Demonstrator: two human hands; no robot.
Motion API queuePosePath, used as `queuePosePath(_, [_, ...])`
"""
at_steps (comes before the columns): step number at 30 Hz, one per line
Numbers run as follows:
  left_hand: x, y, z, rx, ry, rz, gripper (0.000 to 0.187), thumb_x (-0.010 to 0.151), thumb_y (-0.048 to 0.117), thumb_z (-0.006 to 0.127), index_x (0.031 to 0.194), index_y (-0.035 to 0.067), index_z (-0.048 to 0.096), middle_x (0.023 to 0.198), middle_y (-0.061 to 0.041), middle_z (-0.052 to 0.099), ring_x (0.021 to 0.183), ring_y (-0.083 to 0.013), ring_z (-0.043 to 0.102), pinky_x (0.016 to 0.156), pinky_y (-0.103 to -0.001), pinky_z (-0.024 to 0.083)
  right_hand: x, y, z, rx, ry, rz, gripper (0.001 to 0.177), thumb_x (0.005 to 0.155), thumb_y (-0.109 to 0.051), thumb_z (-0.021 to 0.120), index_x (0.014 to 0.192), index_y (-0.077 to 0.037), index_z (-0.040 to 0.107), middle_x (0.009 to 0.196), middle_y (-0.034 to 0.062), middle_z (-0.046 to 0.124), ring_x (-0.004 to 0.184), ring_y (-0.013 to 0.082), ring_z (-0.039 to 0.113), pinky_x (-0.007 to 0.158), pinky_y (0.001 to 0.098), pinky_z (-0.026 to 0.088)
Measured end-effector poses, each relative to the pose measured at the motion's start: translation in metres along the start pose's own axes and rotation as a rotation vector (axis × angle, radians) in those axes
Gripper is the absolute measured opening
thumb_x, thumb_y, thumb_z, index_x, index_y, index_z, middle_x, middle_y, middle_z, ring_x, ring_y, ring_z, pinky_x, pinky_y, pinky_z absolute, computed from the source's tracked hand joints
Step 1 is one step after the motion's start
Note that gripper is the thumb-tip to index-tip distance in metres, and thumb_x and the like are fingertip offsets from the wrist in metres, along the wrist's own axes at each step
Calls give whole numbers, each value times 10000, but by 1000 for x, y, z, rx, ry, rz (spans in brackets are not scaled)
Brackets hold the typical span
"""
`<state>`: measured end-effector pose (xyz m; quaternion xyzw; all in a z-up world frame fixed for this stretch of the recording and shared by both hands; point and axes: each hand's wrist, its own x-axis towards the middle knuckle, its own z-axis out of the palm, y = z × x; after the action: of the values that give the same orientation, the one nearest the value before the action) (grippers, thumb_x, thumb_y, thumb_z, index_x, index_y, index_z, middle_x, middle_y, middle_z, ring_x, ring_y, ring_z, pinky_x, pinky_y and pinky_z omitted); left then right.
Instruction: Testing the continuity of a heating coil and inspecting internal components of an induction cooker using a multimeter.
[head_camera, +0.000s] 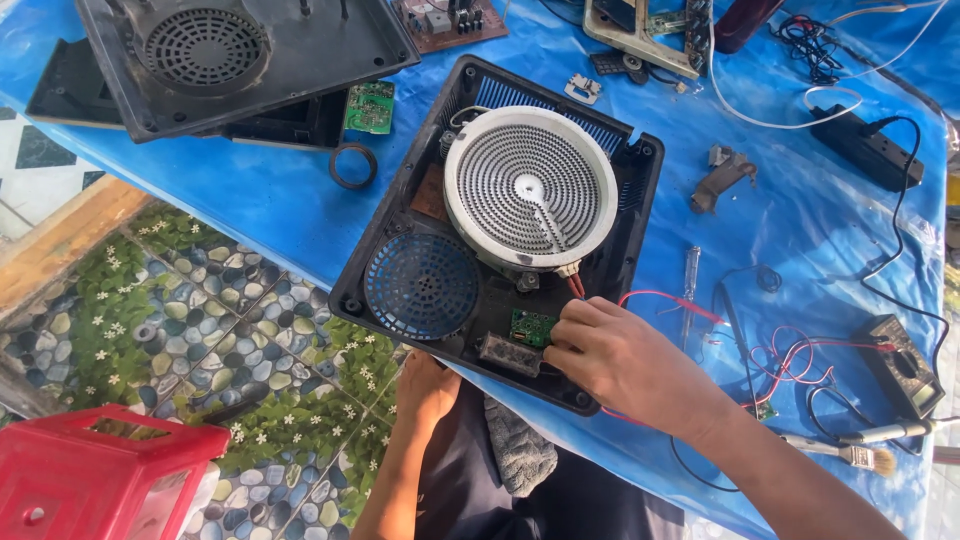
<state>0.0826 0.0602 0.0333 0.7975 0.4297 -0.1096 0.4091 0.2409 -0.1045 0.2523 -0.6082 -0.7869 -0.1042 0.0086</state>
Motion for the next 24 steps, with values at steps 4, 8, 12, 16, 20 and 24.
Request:
queuePosePath(4, [-3,2,-5,-12,-7,-3,770,918,536,447,1383,-75,397,1299,-325,573,1216,-509,622,1051,-566,505,6,-3,-3,0,33,21,218,1044,-167,573,837,-127,628,883,43,585,931,235,507,809,385,425])
queuePosePath(8, [-10,4,-12,-70,-9,38,718,924,476,452,1384,-75,425,1315,-320,570,1232,-521,599,1051,-565,503,11,3,-1,134,56,3,253,1050,-136,565,799,-118,584,806,3,528,830,203,489,744,366,413])
queuePosePath(12, [-10,5,-11,0,-5,92,693,924,452,449,1386,-65,465,1299,-300,578,1217,-507,602,1044,-559,511,17,8,-11,538,57,48,249,1065,-52,539,823,-49,597,781,41,541,804,183,528,825,303,457])
queuePosePath(16, [12,-24,19,-64,43,81,722,908,546,435,1412,33,495,1385,-237,561,1268,-463,550,1046,-539,486,17,11,-13,595,-28,58,207,1006,-49,639,800,-36,642,789,45,567,828,216,547,798,341,487])
queuePosePath(20, [26,-45,43,-71,117,178,733,903,613,413,1448,136,523,1483,-186,528,1311,-455,493,1036,-562,465,8,16,-10,450,-57,77,87,918,-114,794,890,-43,752,880,55,640,862,261,566,800,407,511])
queuePosePath(24, [41,-62,54,-55,114,205,640,878,442,445,1427,129,545,1452,-227,544,1333,-472,478,1046,-561,467,0,16,-14,399,3,84,111,931,-109,798,931,-27,722,882,86,642,825,263,571,749,401,503])
